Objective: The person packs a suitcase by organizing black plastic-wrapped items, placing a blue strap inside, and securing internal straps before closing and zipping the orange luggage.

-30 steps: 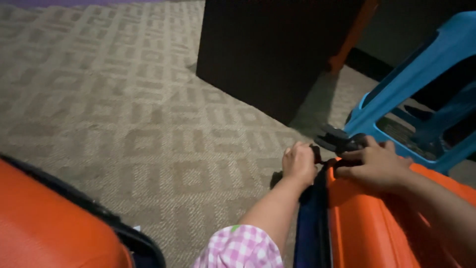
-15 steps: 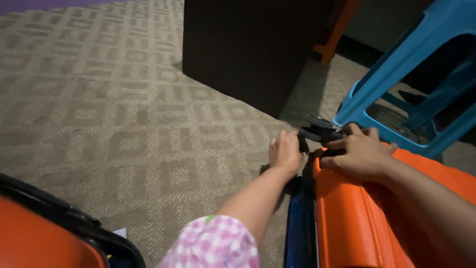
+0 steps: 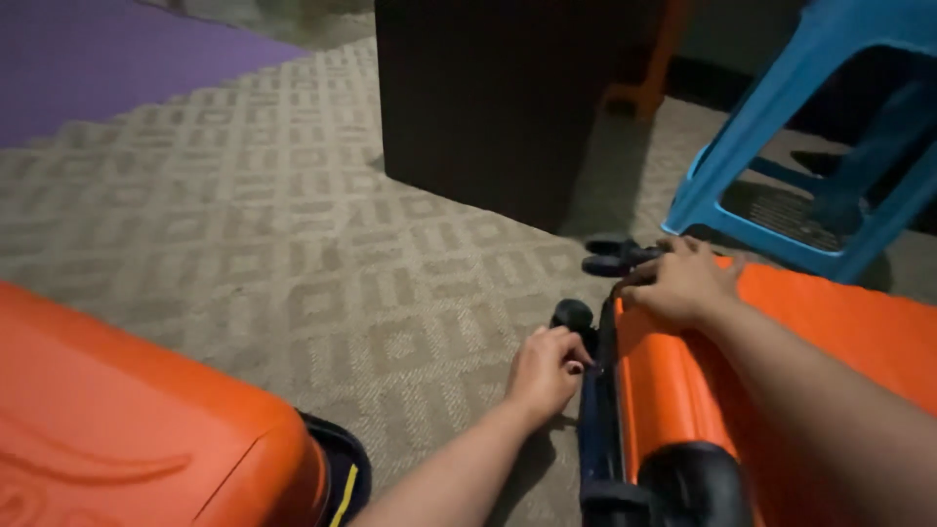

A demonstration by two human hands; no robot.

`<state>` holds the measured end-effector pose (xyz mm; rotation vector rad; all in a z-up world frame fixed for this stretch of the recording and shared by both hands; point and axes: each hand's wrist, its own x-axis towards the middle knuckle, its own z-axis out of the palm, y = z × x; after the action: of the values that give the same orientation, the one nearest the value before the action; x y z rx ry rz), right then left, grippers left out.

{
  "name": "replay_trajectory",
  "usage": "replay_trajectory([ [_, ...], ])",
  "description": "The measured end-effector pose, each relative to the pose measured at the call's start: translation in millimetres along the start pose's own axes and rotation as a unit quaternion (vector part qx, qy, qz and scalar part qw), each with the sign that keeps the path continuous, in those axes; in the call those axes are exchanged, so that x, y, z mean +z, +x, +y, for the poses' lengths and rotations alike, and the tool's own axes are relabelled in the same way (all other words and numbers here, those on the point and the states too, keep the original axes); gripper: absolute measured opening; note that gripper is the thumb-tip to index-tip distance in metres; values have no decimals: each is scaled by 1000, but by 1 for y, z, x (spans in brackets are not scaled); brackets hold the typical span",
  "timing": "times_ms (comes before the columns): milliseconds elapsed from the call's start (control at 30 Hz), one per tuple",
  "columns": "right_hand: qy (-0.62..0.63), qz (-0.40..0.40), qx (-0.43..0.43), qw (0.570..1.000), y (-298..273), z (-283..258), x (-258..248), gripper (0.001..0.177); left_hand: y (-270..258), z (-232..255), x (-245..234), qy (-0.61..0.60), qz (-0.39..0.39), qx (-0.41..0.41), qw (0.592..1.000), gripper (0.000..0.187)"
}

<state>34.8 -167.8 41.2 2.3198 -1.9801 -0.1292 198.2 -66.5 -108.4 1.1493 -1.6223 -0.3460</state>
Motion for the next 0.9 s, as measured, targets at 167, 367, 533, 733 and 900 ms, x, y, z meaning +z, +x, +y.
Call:
replay_trajectory([
  [167,18,35,-41,998,-33,-1,4,57,-29,15,-1,0,32,-83,996,16],
  [367,55,44,-161,985,-86,23,17,77,-79,53,-10,-75,39,-199,976,20],
  [533,101,18,-208,973,-191,48,-3,84,-120,49,12,-147,73,-254,953,19],
  [733,57,150,-272,949,-288,70,-6,99,-125,66,20,-230,132,-313,912,17],
  [900,42,311,-221,923,-293,62,10,102,-122,14,65,-480,240,-395,746,13],
])
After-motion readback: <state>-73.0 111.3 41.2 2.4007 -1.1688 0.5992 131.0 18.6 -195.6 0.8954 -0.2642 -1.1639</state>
